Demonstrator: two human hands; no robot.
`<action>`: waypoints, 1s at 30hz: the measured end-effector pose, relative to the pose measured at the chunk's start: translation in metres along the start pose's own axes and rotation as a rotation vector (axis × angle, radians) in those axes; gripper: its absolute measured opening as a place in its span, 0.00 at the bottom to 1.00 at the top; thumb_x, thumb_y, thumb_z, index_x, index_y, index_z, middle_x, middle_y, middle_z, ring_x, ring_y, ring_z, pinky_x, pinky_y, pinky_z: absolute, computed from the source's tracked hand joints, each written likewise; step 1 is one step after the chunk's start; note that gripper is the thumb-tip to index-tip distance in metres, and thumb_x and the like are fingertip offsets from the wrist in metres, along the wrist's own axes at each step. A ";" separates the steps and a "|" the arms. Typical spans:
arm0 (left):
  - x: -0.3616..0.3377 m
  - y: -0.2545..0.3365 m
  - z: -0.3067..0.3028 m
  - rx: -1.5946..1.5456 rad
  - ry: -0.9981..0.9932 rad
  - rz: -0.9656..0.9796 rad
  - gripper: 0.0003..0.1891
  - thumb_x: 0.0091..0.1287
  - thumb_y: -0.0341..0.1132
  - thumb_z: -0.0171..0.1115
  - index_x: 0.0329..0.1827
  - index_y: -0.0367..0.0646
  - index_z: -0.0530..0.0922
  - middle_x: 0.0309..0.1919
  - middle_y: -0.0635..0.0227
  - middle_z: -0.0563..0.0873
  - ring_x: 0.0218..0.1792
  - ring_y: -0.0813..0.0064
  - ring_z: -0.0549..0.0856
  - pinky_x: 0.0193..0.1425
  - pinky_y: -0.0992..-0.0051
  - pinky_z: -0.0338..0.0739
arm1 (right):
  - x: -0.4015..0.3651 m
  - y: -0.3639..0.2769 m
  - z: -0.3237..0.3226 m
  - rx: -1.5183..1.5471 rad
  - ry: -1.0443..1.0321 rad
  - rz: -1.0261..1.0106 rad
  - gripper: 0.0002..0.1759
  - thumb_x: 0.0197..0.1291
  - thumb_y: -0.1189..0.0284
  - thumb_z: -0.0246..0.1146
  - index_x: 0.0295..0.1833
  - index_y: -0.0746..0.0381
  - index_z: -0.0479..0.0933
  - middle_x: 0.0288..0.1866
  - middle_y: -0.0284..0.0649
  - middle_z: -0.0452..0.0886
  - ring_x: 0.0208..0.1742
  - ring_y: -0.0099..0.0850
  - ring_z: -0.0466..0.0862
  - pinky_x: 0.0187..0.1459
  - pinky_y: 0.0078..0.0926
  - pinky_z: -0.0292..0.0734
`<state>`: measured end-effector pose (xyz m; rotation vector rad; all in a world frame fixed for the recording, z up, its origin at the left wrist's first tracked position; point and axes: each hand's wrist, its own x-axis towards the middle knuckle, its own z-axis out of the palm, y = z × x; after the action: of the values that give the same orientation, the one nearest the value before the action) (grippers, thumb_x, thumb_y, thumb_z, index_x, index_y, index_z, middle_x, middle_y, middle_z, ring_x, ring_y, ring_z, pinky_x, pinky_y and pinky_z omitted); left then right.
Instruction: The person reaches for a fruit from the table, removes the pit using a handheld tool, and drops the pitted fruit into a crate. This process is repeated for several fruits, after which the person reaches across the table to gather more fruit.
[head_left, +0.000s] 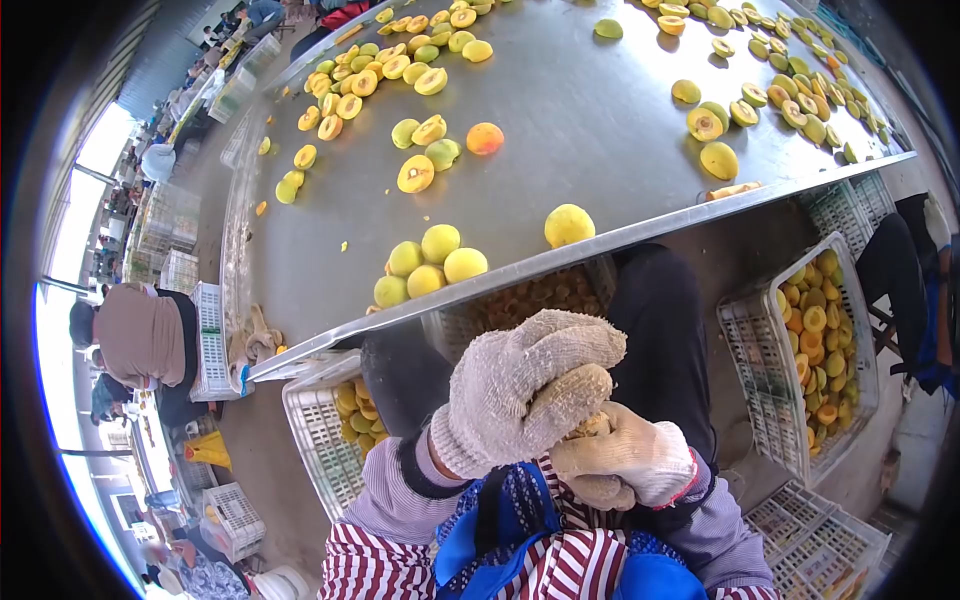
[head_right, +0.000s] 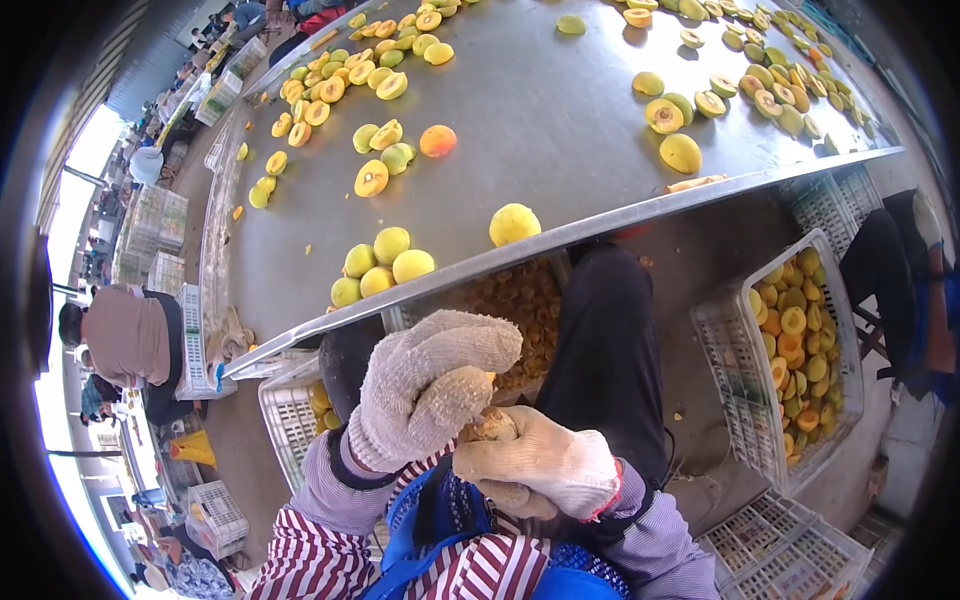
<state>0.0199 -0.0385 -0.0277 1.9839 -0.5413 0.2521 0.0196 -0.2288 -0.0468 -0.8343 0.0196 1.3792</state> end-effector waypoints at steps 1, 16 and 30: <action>0.003 0.004 -0.004 -0.020 -0.090 -0.159 0.14 0.73 0.37 0.62 0.53 0.37 0.85 0.46 0.53 0.89 0.44 0.59 0.90 0.48 0.66 0.84 | 0.001 0.001 0.000 0.039 0.007 0.061 0.13 0.68 0.64 0.67 0.37 0.61 0.76 0.17 0.30 0.72 0.11 0.19 0.69 0.14 0.18 0.62; -0.019 -0.015 0.009 -0.347 -0.005 0.134 0.20 0.65 0.44 0.70 0.55 0.40 0.86 0.53 0.55 0.88 0.47 0.55 0.89 0.51 0.65 0.84 | 0.004 0.033 -0.008 0.245 -0.138 0.007 0.13 0.66 0.68 0.68 0.51 0.64 0.79 0.28 0.30 0.78 0.22 0.18 0.76 0.23 0.17 0.71; -0.028 0.002 0.016 -1.026 0.123 -0.326 0.22 0.75 0.49 0.62 0.53 0.36 0.85 0.49 0.58 0.90 0.50 0.65 0.89 0.51 0.69 0.83 | 0.004 0.048 -0.020 0.496 -0.305 0.100 0.19 0.63 0.70 0.71 0.57 0.64 0.78 0.39 0.33 0.82 0.37 0.20 0.81 0.37 0.18 0.76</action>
<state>-0.0068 -0.0458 -0.0442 1.0164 -0.1804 -0.1064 -0.0113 -0.2379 -0.0873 -0.2093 0.1623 1.4980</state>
